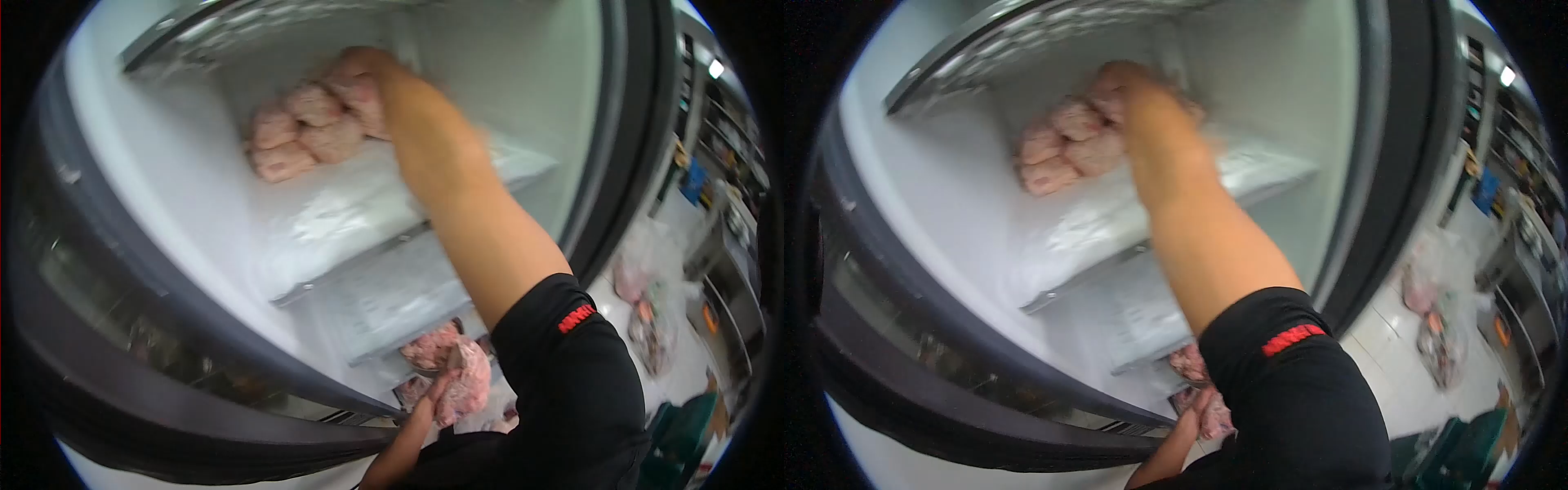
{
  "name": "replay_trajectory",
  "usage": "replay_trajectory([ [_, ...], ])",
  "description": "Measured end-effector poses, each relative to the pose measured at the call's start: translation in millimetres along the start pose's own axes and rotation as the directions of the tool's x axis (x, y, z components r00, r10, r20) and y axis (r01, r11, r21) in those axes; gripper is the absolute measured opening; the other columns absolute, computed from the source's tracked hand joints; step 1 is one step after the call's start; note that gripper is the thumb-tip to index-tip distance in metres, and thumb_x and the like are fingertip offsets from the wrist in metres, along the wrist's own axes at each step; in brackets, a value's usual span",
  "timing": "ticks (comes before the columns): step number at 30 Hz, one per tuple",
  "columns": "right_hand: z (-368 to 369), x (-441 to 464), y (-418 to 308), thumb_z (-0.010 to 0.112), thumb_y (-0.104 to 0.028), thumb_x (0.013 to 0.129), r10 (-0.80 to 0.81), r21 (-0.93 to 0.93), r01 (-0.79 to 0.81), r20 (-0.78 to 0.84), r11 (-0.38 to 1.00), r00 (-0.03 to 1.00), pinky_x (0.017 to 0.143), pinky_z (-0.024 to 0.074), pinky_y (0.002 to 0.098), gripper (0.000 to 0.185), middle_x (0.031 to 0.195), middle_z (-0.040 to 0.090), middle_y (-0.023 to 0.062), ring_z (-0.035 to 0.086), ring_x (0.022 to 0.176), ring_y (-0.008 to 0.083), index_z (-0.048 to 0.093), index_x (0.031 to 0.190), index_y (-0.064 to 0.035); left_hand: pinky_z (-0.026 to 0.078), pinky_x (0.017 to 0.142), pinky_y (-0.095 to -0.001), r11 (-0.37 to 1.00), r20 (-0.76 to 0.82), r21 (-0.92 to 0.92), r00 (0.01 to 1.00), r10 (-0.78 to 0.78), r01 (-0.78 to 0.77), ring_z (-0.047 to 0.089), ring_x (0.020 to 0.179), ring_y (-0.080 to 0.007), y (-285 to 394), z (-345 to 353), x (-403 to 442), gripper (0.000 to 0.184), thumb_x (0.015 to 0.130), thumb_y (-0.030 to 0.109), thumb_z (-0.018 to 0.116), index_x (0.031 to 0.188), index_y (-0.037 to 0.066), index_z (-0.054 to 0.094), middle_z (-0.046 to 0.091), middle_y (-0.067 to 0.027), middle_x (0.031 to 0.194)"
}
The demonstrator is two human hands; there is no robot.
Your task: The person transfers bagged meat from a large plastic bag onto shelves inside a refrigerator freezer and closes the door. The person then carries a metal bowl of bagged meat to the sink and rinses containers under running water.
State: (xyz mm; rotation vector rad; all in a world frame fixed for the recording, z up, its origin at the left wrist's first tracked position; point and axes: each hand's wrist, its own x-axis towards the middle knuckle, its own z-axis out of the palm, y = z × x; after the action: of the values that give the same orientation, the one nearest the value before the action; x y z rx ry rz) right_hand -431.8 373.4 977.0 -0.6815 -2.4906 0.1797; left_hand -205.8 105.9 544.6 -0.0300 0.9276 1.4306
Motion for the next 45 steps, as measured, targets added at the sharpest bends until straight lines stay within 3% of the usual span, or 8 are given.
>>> replay_trajectory([
  [14, -132.2, -315.0, 95.0, 0.061, -0.042, 0.081, -0.673, 0.235, 0.653, 0.010, 0.720, 0.739, 0.074, 0.0490, 0.0403, 0.049, 0.105, 0.063, 0.0121, 0.062, 0.084, 0.0255, 0.057, 0.119, -0.0117, 0.049, 0.085, -0.0419, 0.997, 0.488, -0.071, 0.873, 0.003, 0.036, 0.058, 0.099, -0.0286, -72.8, 55.3, 79.8, 0.050, 0.082, 0.035, 0.052, 0.122, 0.004, 0.048, 0.057, -0.0133, 0.112],
  [19, -87.8, -523.0, 234.0, 0.061, -0.027, 0.083, 0.307, 0.782, -0.011, -0.231, 0.624, 0.923, 0.080, 0.0482, 0.0305, 0.045, 0.103, 0.062, 0.0071, 0.058, 0.095, 0.0136, 0.054, 0.121, -0.0052, 0.043, 0.095, -0.0411, 0.984, 0.718, 0.027, 0.688, 0.105, -0.177, 0.054, 0.109, -0.0282, -60.9, 127.5, 82.0, 0.053, 0.081, 0.031, 0.053, 0.124, 0.001, 0.045, 0.054, -0.0147, 0.118],
  [23, 36.9, -603.3, 253.4, 0.057, -0.043, 0.083, 0.568, 0.952, 0.291, -0.191, -0.090, 0.801, 0.094, 0.0434, 0.0370, 0.071, 0.128, 0.046, 0.0141, 0.042, 0.121, 0.0239, 0.030, 0.138, -0.0071, 0.041, 0.096, -0.0357, 0.998, 0.782, 0.066, 0.621, -0.053, 0.002, 0.052, 0.112, -0.0246, -59.2, 192.4, 79.6, 0.050, 0.082, 0.015, 0.055, 0.127, 0.002, 0.040, 0.054, -0.0129, 0.118],
  [25, 65.8, -630.8, 231.4, 0.058, -0.042, 0.082, 0.546, 0.655, 0.402, 0.020, -0.640, 0.838, 0.097, 0.0414, 0.0406, 0.072, 0.126, 0.047, 0.0176, 0.045, 0.119, 0.0305, 0.028, 0.138, -0.0074, 0.035, 0.099, -0.0329, 0.802, 0.765, 0.329, 0.639, 0.084, -0.499, 0.044, 0.121, -0.0237, -57.8, 230.6, 69.3, 0.053, 0.084, 0.013, 0.055, 0.132, 0.002, 0.034, 0.051, -0.0130, 0.125],
  [27, 37.0, -633.0, 220.3, 0.059, -0.039, 0.081, 0.455, 0.673, 0.347, -0.017, -0.653, 0.890, 0.097, 0.0418, 0.0408, 0.072, 0.125, 0.047, 0.0180, 0.046, 0.117, 0.0307, 0.029, 0.137, -0.0059, 0.028, 0.104, -0.0375, -0.264, 0.899, 0.411, 0.341, 0.273, -0.873, 0.040, 0.123, -0.0311, -37.7, 246.1, 52.9, 0.058, 0.080, 0.007, 0.056, 0.133, 0.004, 0.032, 0.044, -0.0135, 0.132],
  [29, 13.8, -626.8, 219.6, 0.060, -0.037, 0.080, 0.343, 0.692, 0.287, -0.060, -0.663, 0.937, 0.096, 0.0423, 0.0409, 0.071, 0.125, 0.047, 0.0184, 0.048, 0.115, 0.0310, 0.029, 0.136, -0.0043, 0.026, 0.105, -0.0401, -0.453, 0.878, 0.400, 0.192, 0.438, -0.797, 0.040, 0.122, -0.0334, -10.2, 243.2, 28.5, 0.055, 0.078, 0.007, 0.057, 0.129, 0.003, 0.038, 0.049, -0.0144, 0.127],
  [33, -42.7, -572.5, 207.5, 0.060, -0.024, 0.079, 0.529, 0.965, 0.258, -0.198, -0.042, 0.825, 0.083, 0.0506, 0.0375, 0.062, 0.120, 0.051, 0.0171, 0.057, 0.103, 0.0256, 0.035, 0.130, 0.0005, 0.042, 0.088, -0.0309, 0.107, 0.696, 0.525, 0.499, 0.517, -0.844, 0.056, 0.098, -0.0156, 25.7, 186.6, 4.6, 0.044, 0.082, 0.008, 0.055, 0.124, 0.003, 0.044, 0.061, -0.0084, 0.109],
  [45, -102.8, -164.8, 93.3, 0.051, -0.011, 0.084, 0.095, 0.939, -0.007, 0.042, -0.344, 0.995, 0.076, 0.0534, 0.0394, 0.033, 0.099, 0.059, 0.0182, 0.061, 0.088, 0.0269, 0.046, 0.113, 0.0048, 0.046, 0.070, -0.0220, 0.380, 0.648, 0.571, 0.684, 0.336, -0.728, 0.056, 0.077, -0.0061, 20.7, 90.5, 10.1, 0.025, 0.088, 0.017, 0.057, 0.109, 0.002, 0.057, 0.065, -0.0029, 0.094],
])
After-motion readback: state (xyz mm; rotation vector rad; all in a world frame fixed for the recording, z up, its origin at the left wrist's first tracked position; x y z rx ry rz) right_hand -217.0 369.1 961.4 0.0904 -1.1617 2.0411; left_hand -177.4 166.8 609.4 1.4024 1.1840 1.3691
